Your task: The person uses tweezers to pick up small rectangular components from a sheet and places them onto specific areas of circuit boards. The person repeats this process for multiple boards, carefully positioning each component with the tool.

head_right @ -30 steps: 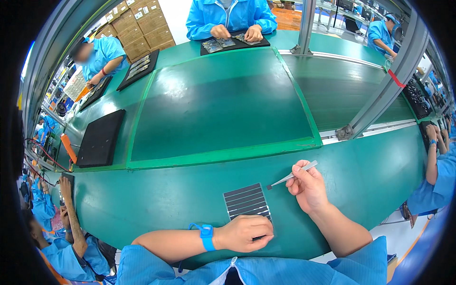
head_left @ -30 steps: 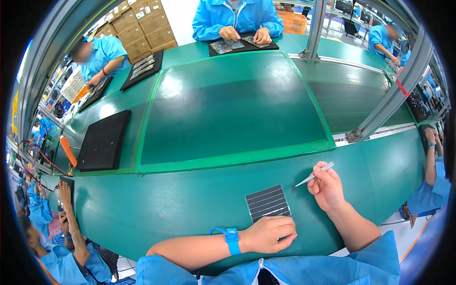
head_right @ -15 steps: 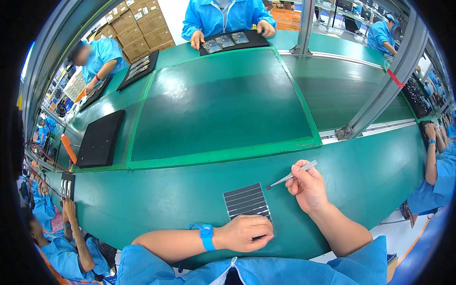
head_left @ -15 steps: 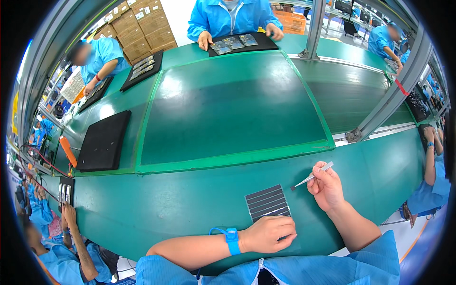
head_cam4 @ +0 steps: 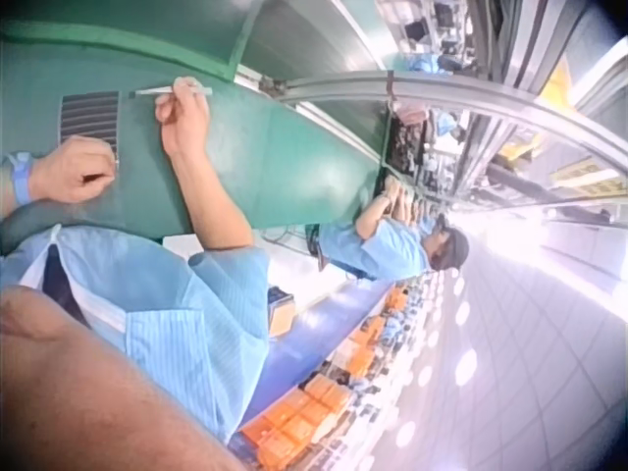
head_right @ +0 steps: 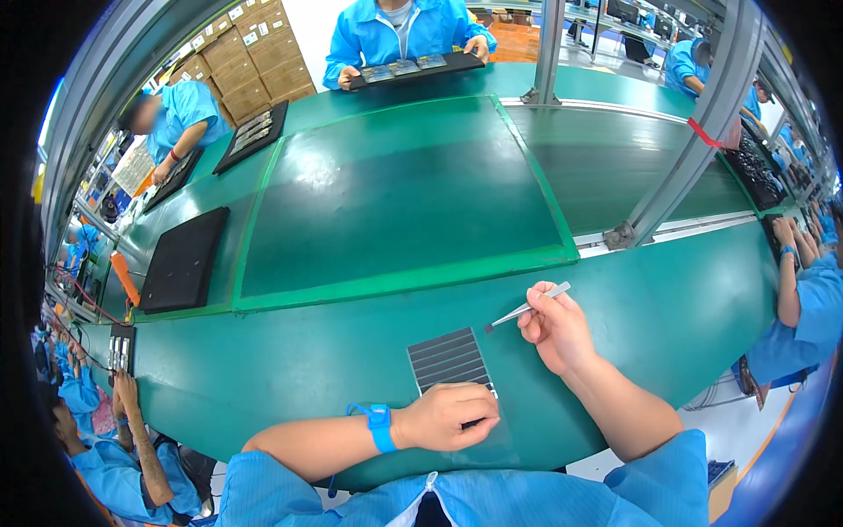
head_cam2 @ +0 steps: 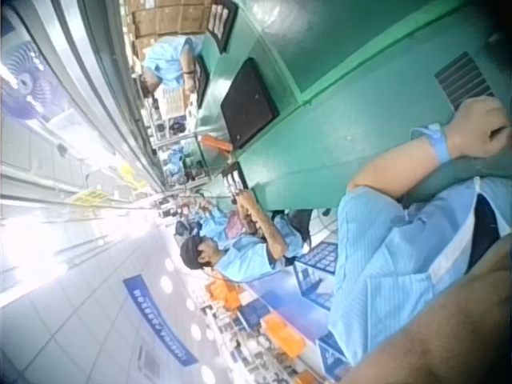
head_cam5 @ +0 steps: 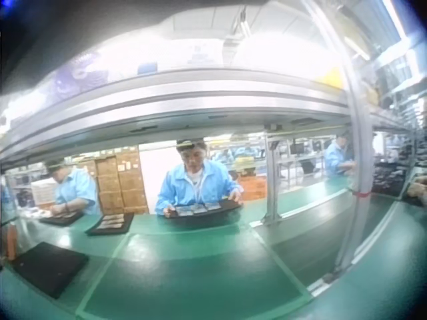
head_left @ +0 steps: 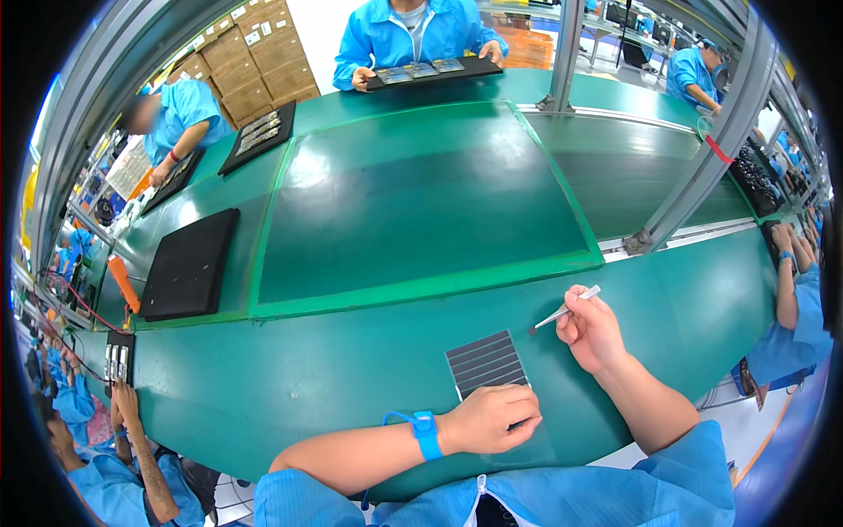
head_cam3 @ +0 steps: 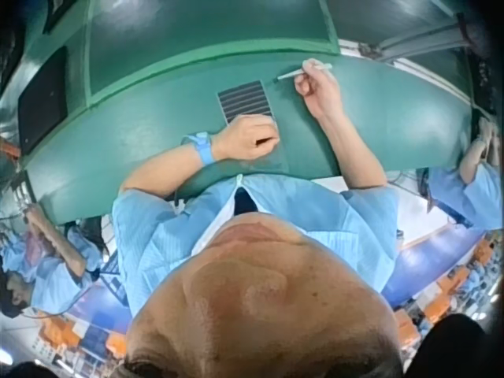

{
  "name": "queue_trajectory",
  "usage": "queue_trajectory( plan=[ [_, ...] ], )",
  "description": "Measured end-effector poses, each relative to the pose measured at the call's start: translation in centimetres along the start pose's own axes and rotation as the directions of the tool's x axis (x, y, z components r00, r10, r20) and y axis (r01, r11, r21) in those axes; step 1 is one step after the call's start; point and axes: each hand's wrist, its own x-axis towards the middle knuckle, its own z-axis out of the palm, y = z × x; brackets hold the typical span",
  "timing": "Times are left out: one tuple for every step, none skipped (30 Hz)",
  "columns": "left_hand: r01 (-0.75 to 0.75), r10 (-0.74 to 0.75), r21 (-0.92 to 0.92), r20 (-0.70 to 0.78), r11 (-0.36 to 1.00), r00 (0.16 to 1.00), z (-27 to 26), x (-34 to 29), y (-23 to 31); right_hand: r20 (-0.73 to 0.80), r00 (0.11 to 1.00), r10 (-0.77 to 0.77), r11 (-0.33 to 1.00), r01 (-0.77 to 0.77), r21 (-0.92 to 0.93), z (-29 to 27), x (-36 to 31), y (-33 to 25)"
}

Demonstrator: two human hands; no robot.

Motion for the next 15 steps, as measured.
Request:
queue_trajectory(
  plan=[
    [-0.007,0.007,0.012,-0.012,1.0,1.0,-0.1,0.1,0.2,0.001,1.0,-0.016,1.0,0.016,0.009,0.0,0.1,-0.1],
    [-0.033,0.034,0.04,-0.027,0.999,0.999,0.0,0.1,0.3,-0.005,1.0,-0.025,1.0,0.025,0.019,-0.2,0.0,0.0],
    [-0.057,0.06,0.067,-0.043,0.996,0.997,-0.1,0.2,0.4,-0.03,0.998,-0.057,0.998,0.058,0.039,-0.3,0.0,0.0],
    [-0.081,0.086,0.096,-0.057,0.992,0.995,-0.2,0.3,0.5,-0.054,0.995,-0.089,0.994,0.092,0.058,-0.3,0.2,-0.2],
    [-0.091,0.099,0.122,-0.065,0.988,0.993,-0.4,0.4,0.9,-0.084,0.99,-0.113,0.99,0.12,0.08,-0.5,0.3,-0.2],
    [-0.094,0.11,0.191,-0.075,0.977,0.991,-0.9,0.6,1.6,-0.082,0.985,-0.151,0.984,0.158,0.086,-0.6,0.4,-0.4],
    [-0.097,0.123,0.259,-0.085,0.961,0.989,-1.4,0.8,2.4,-0.08,0.979,-0.189,0.976,0.196,0.091,-0.7,0.4,-0.7],
    [-0.102,0.138,0.329,-0.088,0.939,0.987,-2.0,1.1,2.9,-0.078,0.97,-0.23,0.966,0.237,0.101,-0.8,0.6,-1.0],
    [-0.081,0.141,0.402,-0.122,0.912,0.982,-2.8,1.3,3.4,-0.094,0.963,-0.253,0.959,0.262,0.107,-0.9,0.6,-1.3],
    [-0.025,0.113,0.476,-0.157,0.879,0.981,-3.7,1.4,3.4,-0.102,0.96,-0.26,0.956,0.27,0.111,-1.0,0.6,-1.5],
    [0.033,0.088,0.545,-0.194,0.838,0.977,-4.6,1.5,3.2,-0.11,0.958,-0.266,0.954,0.278,0.114,-1.1,0.7,-1.6],
    [0.091,0.07,0.608,-0.236,0.789,0.969,-5.7,1.7,3.1,-0.115,0.955,-0.273,0.951,0.285,0.115,-1.2,0.6,-1.8],
    [0.157,0.029,0.663,-0.26,0.732,0.965,-6.9,1.7,2.6,-0.12,0.955,-0.272,0.95,0.286,0.121,-1.4,0.6,-1.8],
    [0.22,-0.01,0.709,-0.288,0.67,0.958,-8.0,1.7,1.6,-0.13,0.954,-0.271,0.951,0.286,0.115,-1.7,0.6,-1.9],
    [0.263,-0.042,0.752,-0.3,0.604,0.953,-9.2,1.7,0.6,-0.133,0.955,-0.267,0.953,0.282,0.113,-1.6,0.6,-2.0]
  ],
)
